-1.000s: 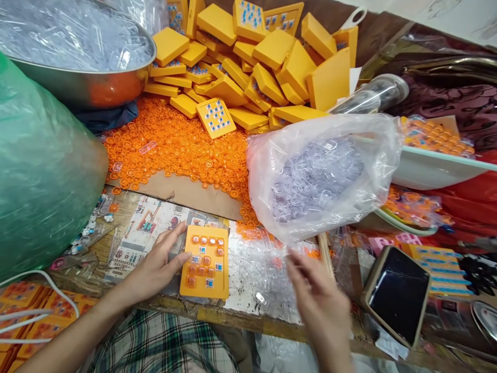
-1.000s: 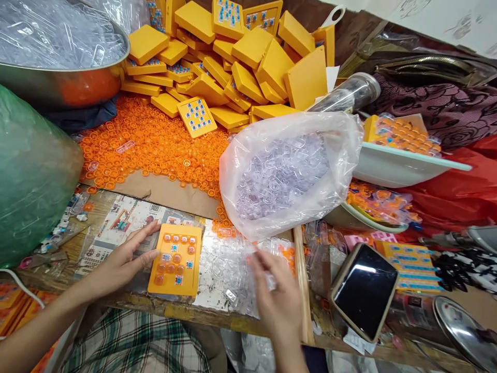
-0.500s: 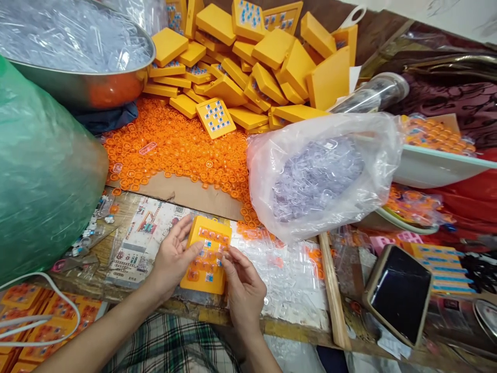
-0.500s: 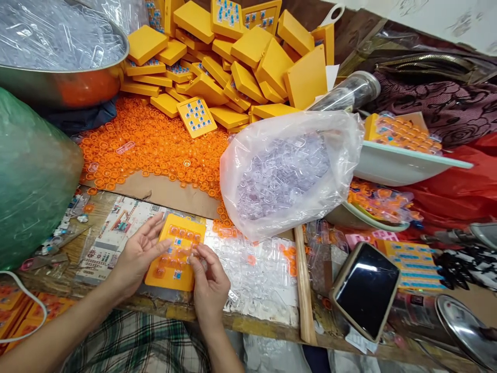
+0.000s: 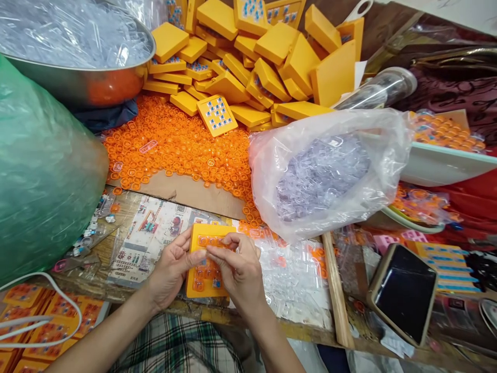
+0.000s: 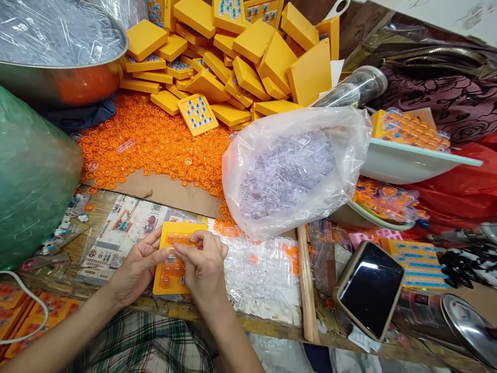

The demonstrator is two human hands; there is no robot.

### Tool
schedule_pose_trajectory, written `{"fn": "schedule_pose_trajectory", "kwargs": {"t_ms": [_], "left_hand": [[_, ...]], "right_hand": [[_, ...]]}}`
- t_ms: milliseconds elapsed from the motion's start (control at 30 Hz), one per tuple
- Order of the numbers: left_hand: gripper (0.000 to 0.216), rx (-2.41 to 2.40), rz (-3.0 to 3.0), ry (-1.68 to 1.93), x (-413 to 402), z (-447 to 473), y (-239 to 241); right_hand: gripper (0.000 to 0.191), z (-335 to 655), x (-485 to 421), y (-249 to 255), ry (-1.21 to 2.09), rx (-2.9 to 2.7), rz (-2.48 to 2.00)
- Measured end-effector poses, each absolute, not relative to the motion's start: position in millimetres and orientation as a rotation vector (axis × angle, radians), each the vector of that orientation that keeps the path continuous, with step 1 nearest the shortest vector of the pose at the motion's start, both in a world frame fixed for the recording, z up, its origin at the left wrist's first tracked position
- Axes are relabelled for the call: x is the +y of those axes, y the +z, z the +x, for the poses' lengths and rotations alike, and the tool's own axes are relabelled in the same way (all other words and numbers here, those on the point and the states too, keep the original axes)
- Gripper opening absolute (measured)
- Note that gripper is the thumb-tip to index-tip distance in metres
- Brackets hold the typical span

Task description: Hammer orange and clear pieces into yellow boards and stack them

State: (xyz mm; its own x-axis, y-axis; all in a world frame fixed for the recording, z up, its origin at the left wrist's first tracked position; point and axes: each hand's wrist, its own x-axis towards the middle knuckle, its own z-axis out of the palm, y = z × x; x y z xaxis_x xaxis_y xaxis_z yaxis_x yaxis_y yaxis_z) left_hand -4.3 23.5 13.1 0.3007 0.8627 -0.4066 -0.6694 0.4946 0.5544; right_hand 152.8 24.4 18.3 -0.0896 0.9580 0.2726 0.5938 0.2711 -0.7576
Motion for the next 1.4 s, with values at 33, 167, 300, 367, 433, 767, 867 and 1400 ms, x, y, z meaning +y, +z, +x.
{"fn": "schedule_pose_trajectory", "kwargs": {"t_ms": [33,167,300,367,433,767,867,1400], "left_hand": [[0.073,0.756,0.326,1.043,22.4,-3.3,13.3],[0.077,0.816,0.384,1.091,15.8,1.5,12.3],[0.070,0.895,0.524,1.193,6.5,4.8,7.0],[0.067,0.927,0.582,1.217,3.4,5.9,4.0],[0.068,0.932,0.609,1.221,2.7,6.4,2.6],[0.076,0.894,0.373,1.109,24.0,-0.1,10.9],[0.073,0.877,0.363,1.062,26.4,-1.5,11.4],[0.129,0.973,0.747,0.920,15.9,-8.1,5.0]], "right_hand": [[0.011,152.9,24.1,17.6,0.586,-1.749,-1.449],[0.055,153.3,23.8,18.2,0.703,-1.546,-1.544],[0.067,146.0,22.6,18.7,1.112,-1.254,-1.418],[0.067,141.5,20.5,17.1,1.062,-1.225,-1.410],[0.068,142.6,16.4,15.7,1.009,-1.230,-1.418],[0.031,260.2,-13.4,5.0,0.093,-1.636,-1.895],[0.028,264.9,-15.8,7.0,0.105,-1.589,-1.872],[0.004,168.5,-16.8,10.9,0.976,-1.572,-1.466]]}}
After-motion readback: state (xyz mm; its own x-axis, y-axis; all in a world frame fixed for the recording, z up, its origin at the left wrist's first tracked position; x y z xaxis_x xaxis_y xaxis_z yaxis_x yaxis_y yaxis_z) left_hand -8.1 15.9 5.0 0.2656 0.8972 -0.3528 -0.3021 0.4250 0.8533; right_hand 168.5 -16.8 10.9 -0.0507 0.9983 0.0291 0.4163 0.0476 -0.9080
